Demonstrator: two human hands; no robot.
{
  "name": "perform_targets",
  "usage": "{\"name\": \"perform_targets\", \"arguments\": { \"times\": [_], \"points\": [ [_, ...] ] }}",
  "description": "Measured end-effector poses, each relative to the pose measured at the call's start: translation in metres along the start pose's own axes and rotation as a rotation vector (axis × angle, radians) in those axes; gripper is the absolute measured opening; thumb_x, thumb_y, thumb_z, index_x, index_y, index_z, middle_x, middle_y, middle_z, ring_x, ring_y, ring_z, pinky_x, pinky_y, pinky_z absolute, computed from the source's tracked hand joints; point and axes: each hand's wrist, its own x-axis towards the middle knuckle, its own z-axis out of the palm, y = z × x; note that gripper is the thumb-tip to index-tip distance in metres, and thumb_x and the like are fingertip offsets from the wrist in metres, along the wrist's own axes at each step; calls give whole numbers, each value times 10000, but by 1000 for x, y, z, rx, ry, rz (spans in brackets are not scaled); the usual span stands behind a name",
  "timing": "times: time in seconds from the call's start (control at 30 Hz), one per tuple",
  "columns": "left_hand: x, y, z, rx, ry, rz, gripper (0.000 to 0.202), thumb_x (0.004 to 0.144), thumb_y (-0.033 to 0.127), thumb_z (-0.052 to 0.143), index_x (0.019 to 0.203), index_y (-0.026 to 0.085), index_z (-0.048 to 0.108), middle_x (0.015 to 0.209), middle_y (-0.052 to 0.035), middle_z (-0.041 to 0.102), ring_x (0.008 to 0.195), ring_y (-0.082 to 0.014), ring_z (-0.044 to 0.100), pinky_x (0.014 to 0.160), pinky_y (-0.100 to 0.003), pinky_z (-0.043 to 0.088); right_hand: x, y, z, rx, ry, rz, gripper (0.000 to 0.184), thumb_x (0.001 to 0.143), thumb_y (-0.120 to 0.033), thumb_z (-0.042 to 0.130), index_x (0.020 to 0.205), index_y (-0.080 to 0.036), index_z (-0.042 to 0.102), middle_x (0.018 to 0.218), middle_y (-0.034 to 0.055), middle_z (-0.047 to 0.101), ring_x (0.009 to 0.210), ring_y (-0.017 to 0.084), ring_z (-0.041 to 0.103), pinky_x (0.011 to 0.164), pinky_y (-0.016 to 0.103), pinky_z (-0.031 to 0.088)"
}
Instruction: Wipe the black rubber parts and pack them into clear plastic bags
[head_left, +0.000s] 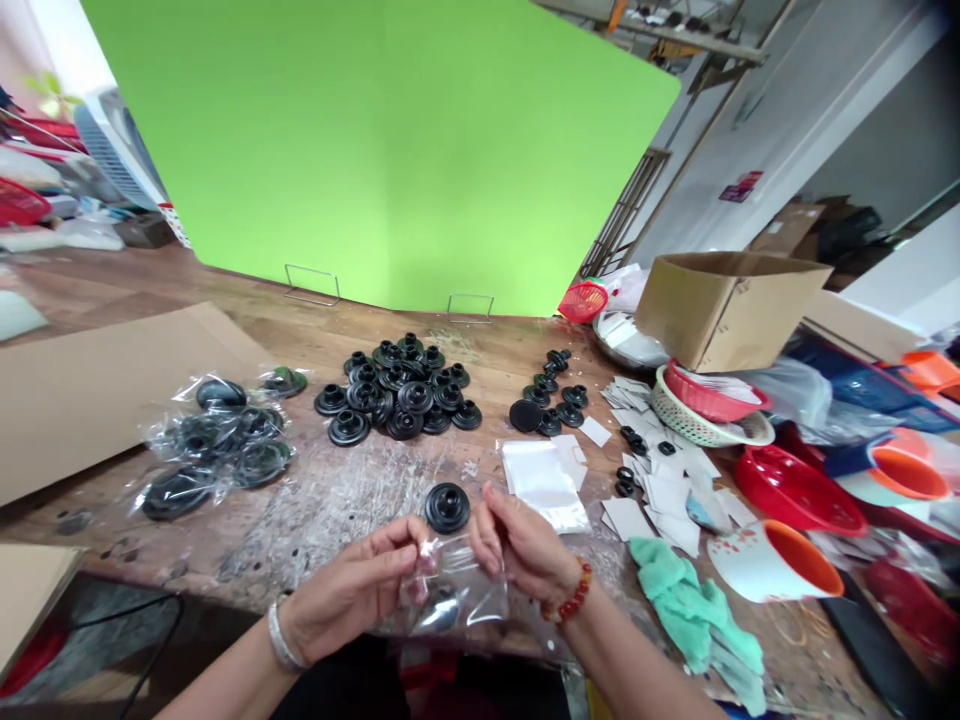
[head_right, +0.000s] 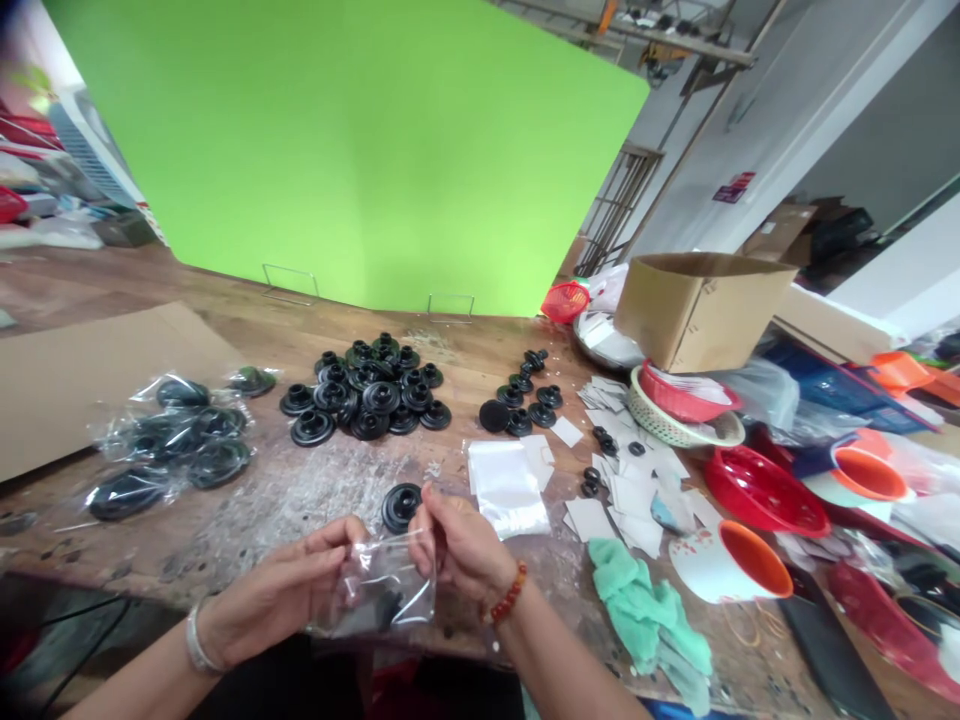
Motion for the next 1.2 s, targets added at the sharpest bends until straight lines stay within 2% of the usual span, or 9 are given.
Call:
{"name": "perform_targets", "arguments": {
  "times": [0.13, 0.2, 0.3, 0.4, 0.53, 0.67, 0.83, 1.03, 1.2],
  "points": [
    [-7, 11, -8, 468, 87, 117, 199, 817, 388, 599, 789, 194, 564, 717, 14, 493, 675, -125, 452, 630, -226, 378, 15, -16, -12, -658, 193, -292, 201, 867, -283, 514, 916, -165, 668, 861, 61, 681, 680, 129, 592, 609, 247, 486],
    [-8, 13, -10, 667, 110, 140, 163, 822, 349, 583, 793, 189, 584, 715, 17, 511, 680, -129, 452, 635, -228, 375, 24, -13, -18, -991, 152, -460, 355, 793, -87, 519, 1108, -204, 634, 1131, 78, 634, 1006, 181, 581, 888, 345, 463],
    [-8, 14, -12, 782, 167, 167, 130, 806, 313, 571, 799, 188, 607, 727, 9, 565, 688, -143, 495, 638, -238, 395, 34, 0, -20, -1237, -18, -505, 413, 765, -2, 482, 1095, -193, 640, 1168, 95, 607, 1087, 203, 548, 966, 377, 423],
    [-7, 15, -13, 886, 247, 223, 115, 786, 286, 577, 782, 195, 647, 765, -12, 624, 731, -169, 558, 684, -265, 429, 37, 5, -13, -1195, 70, -500, 300, 804, -59, 510, 1039, -188, 646, 1040, 94, 633, 968, 202, 582, 873, 357, 474],
    [0, 15, -6, 1068, 277, 300, 138, 794, 271, 580, 770, 228, 709, 810, -28, 647, 771, -184, 591, 706, -278, 445, 31, -12, 3, -647, 404, -425, 214, 846, -277, 568, 1032, -184, 617, 821, 52, 641, 624, 140, 574, 581, 277, 493],
    [8, 13, 8, 1150, 279, 385, 151, 802, 294, 596, 775, 253, 738, 802, -32, 618, 758, -179, 589, 715, -279, 452, 23, -25, 18, -294, 393, -265, 290, 784, -385, 640, 950, -147, 631, 570, -24, 567, 436, 88, 466, 419, 211, 368],
    [17, 5, 12, 1068, 402, 549, 161, 822, 320, 584, 824, 264, 735, 825, -31, 571, 796, -178, 570, 738, -279, 454, 9, -25, 16, -627, 419, -307, 141, 745, -239, 664, 863, -167, 694, 715, 10, 645, 627, 126, 546, 589, 244, 431],
    [30, -10, 12, 750, 382, 358, 175, 735, 384, 666, 698, 215, 693, 1180, -77, 531, 1158, -268, 483, 900, -335, 446, -8, -31, 7, -1068, 129, -423, 224, 783, -103, 565, 894, -216, 724, 837, 27, 655, 800, 163, 572, 755, 283, 436],
    [34, -10, 22, 264, 188, 148, 221, 761, 399, 663, 744, 184, 616, 869, -31, 622, 852, -184, 580, 756, -290, 461, -10, -21, 0, -768, 36, -290, 423, 779, -52, 457, 1129, -222, 623, 973, 28, 668, 812, 143, 608, 698, 244, 465]
  ]
}}
